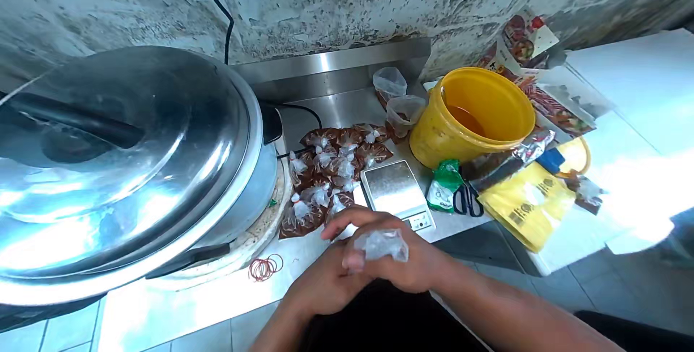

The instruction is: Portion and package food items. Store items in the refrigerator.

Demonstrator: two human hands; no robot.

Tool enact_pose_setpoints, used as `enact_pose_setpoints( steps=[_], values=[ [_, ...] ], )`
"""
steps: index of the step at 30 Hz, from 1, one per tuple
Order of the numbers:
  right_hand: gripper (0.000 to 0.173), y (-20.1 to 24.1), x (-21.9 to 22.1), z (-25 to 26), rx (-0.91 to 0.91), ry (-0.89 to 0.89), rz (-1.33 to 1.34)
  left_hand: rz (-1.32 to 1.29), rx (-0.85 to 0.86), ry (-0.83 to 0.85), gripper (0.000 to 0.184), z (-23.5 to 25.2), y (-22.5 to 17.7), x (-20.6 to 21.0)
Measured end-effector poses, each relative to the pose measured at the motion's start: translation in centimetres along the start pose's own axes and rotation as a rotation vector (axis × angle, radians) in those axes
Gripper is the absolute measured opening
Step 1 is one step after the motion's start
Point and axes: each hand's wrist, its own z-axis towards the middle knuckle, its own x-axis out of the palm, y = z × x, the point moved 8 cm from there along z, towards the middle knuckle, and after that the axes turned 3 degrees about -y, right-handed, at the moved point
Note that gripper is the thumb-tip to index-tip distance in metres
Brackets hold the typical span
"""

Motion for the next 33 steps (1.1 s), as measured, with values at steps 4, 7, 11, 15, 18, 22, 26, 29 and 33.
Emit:
enact_pose_setpoints(
  steps=[4,7,11,15,18,22,26,29,33],
  values=[
    [0.038,0.2,0.4,0.2,-0.014,0.024,-0.186,0.004,0.089,-0.064,0.031,-0.2,-1.0,-0.5],
    [0.033,0.2,1.2,0.3,-0.026,0.081,-0.358,-0.143,0.144,-0.137,0.037,-0.7,-1.7,-0.6],
    [0.031,0.8,0.7,0.3,-0.03,0.034,-0.337,-0.086,0.139,-0.132,0.026,-0.3,-1.5,-0.6],
    [0.028,1.3,-1.1,-0.4,0.0,-0.079,-0.287,0.042,0.108,-0.078,0.027,0.2,-1.4,-1.1],
    [0.023,1.2,-2.0,-0.8,0.074,-0.076,-0.261,0.087,0.085,-0.069,0.032,-0.3,-1.2,-2.0],
    [0.013,0.2,-2.4,-1.4,0.108,-0.086,-0.178,-0.065,0.124,-0.171,0.031,-1.4,-1.3,-3.0],
    [0.012,-2.2,-0.9,-1.2,0.052,-0.091,-0.179,-0.249,0.074,-0.317,0.029,-2.9,-0.4,-4.5],
    [0.018,-5.0,2.2,-0.1,0.022,0.01,-0.301,-0.325,-0.02,-0.512,0.028,-5.1,1.7,-6.7],
    [0.033,-6.3,7.2,1.9,0.071,0.385,-0.542,-0.355,-0.108,-0.787,0.026,-9.6,2.7,-9.3]
  ],
)
